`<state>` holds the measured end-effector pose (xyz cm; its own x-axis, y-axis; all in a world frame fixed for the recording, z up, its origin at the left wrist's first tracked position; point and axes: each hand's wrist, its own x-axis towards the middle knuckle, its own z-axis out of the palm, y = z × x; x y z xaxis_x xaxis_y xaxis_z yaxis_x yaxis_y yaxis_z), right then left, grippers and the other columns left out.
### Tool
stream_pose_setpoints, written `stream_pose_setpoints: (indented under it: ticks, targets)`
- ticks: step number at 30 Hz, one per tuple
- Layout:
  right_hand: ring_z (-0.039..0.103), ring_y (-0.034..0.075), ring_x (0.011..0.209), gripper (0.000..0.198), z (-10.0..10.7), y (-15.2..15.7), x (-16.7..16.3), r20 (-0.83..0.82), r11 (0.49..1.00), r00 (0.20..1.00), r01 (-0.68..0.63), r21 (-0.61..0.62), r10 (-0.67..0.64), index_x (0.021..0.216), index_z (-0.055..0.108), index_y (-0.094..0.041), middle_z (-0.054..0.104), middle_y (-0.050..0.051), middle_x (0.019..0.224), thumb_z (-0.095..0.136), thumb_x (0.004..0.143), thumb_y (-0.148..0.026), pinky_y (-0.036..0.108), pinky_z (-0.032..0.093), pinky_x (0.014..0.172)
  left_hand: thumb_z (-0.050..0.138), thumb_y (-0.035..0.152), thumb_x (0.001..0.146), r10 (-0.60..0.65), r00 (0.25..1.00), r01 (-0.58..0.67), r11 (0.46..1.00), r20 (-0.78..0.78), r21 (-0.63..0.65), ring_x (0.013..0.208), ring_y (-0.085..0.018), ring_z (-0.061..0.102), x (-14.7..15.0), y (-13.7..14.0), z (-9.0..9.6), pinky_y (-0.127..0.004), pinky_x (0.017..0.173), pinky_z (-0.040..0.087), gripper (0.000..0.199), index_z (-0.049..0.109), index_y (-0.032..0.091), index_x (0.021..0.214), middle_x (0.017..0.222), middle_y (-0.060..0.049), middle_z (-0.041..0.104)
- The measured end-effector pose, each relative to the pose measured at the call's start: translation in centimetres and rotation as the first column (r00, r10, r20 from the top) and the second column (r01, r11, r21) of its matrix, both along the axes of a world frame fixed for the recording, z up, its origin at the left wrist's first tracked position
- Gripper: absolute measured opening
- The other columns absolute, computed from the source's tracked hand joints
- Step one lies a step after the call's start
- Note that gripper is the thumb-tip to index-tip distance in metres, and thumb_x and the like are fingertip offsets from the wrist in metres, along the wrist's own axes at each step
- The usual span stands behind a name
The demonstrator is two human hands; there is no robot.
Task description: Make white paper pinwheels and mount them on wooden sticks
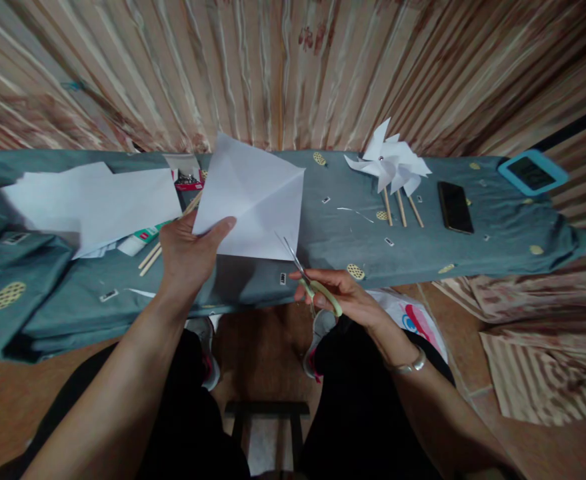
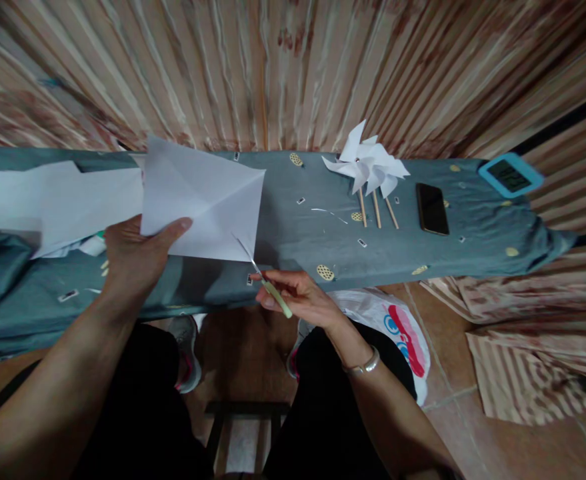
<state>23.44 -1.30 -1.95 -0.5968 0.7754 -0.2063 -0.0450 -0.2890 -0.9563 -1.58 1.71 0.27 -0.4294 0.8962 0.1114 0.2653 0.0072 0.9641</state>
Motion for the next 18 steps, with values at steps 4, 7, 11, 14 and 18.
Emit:
stream_pose_setpoints:
  ticks: [4,7,11,14,18]
  targets:
    - [0.059,0.01,0.068,0.05,0.01,0.0,0.1,0.005,1.0,1.0,0.002,-0.011,-0.002,0.111,0.072,-0.021,0.071,0.002,0.085,0.081,0.07,-0.048,0.023,0.052,0.064,0.076,0.037,0.072,-0.024,0.999,0.024,1.0,-0.036,-0.007,0.099,-0.025,0.069,0.02,-0.14,0.04,-0.036,0.086,0.059,0.028,0.073,0.019,0.093,0.096,0.002,0.076]
    - [0.06,0.009,0.069,0.048,-0.06,0.0,0.1,-0.017,0.999,1.0,0.001,-0.034,-0.002,0.111,0.072,-0.021,0.071,0.001,0.083,0.082,0.07,-0.046,0.022,0.051,0.063,0.075,0.038,0.073,-0.026,0.998,0.026,1.0,-0.05,-0.007,0.1,-0.025,0.069,0.05,-0.14,0.1,-0.034,0.082,0.06,0.028,0.073,0.019,0.094,0.091,0.003,0.076]
    - [0.059,0.008,0.066,0.047,-0.35,-0.01,0.01,-0.051,0.998,0.999,-0.001,-0.062,-0.003,0.111,0.072,-0.02,0.07,0.0,0.079,0.083,0.071,-0.041,0.022,0.05,0.062,0.074,0.039,0.075,-0.036,0.997,0.034,0.999,-0.072,-0.023,0.104,-0.026,0.067,0.03,-0.1,0.19,-0.035,0.082,0.06,0.028,0.073,0.021,0.096,0.091,0.003,0.076]
    - [0.057,0.008,0.063,0.047,-0.62,-0.04,-0.02,-0.051,0.999,0.999,-0.007,-0.049,0.005,0.112,0.072,-0.02,0.068,-0.001,0.075,0.082,0.071,-0.04,0.023,0.048,0.059,0.074,0.039,0.073,-0.023,0.997,0.021,0.999,-0.068,-0.024,0.104,-0.027,0.067,-0.03,-0.06,0.16,-0.035,0.078,0.061,0.028,0.073,0.021,0.095,0.086,0.002,0.076]
    - [0.056,0.009,0.063,0.047,-0.85,-0.08,0.11,-0.03,0.999,0.999,-0.025,-0.04,0.024,0.114,0.071,-0.018,0.066,-0.001,0.075,0.081,0.074,-0.04,0.024,0.048,0.06,0.073,0.04,0.074,-0.032,0.997,0.03,0.999,-0.075,-0.028,0.103,-0.026,0.068,-0.13,-0.13,0.15,-0.033,0.075,0.06,0.028,0.073,0.019,0.094,0.082,0.003,0.075]
